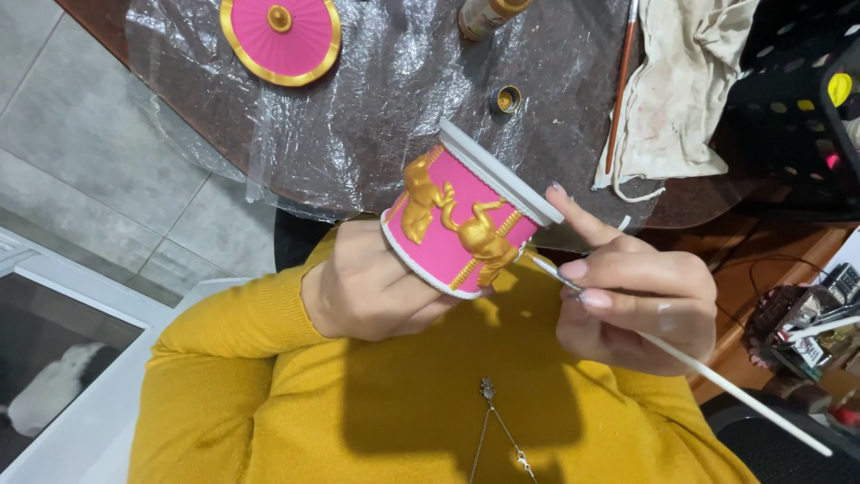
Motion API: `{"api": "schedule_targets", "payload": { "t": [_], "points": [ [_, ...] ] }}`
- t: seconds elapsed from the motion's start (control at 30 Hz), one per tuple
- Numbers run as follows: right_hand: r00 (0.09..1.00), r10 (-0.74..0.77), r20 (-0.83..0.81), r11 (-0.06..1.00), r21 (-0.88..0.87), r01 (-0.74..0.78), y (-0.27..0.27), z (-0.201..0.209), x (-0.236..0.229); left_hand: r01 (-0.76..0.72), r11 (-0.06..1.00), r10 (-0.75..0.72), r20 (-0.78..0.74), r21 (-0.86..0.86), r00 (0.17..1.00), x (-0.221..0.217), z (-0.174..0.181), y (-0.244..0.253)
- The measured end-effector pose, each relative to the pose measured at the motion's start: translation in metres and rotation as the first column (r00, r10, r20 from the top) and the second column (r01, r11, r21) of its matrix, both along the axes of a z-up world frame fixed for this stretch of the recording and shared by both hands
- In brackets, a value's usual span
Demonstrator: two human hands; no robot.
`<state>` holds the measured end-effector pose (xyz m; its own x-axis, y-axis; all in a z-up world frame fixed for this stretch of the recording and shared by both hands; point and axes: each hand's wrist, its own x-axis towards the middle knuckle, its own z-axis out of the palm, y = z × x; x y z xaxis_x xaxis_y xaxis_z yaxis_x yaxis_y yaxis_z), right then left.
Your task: Painting gold accents on a carousel-themed container using a fine-tip brush
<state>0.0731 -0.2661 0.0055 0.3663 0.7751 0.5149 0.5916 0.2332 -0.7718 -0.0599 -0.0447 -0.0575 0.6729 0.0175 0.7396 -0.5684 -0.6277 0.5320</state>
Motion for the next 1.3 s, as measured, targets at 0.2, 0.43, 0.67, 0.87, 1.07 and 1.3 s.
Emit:
{"api": "schedule_targets", "payload": {
  "t": [0.2, 0.43, 0.67, 0.87, 1.07, 1.3],
  "points": [
    [0.998, -0.029, -0.056, 0.998, -0.048, 0.026, -0.006, 0.0, -0.004, 0.025, 1.0, -0.026, -0.03, -0.016, 0.999, -0.004, -0.001, -0.001],
    [1.0, -0.028, -0.003, 0.999, 0.031, 0.028, 0.002, -0.005, -0.002, 0.029, 1.0, -0.029, -0.018, -0.005, 0.999, -0.003, 0.0, -0.001],
    [1.0, -0.024, -0.017, 0.999, 0.043, 0.025, 0.003, -0.008, -0.002, 0.018, 1.0, -0.018, -0.013, -0.007, 1.0, -0.002, 0.003, 0.0],
    [1.0, 0.0, -0.023, 1.0, 0.02, 0.0, 0.0, -0.008, 0.002, 0.039, 0.999, -0.04, -0.023, -0.024, 0.999, -0.002, 0.003, 0.001],
    [1.0, -0.001, -0.016, 1.0, 0.01, 0.001, 0.0, -0.008, 0.002, 0.02, 1.0, -0.02, -0.025, -0.012, 0.999, -0.003, 0.001, 0.0],
    [1.0, 0.009, -0.007, 1.0, 0.013, -0.009, 0.001, -0.008, 0.004, 0.02, 0.999, -0.021, -0.021, -0.045, 1.0, -0.001, 0.002, 0.0]
  ]
}}
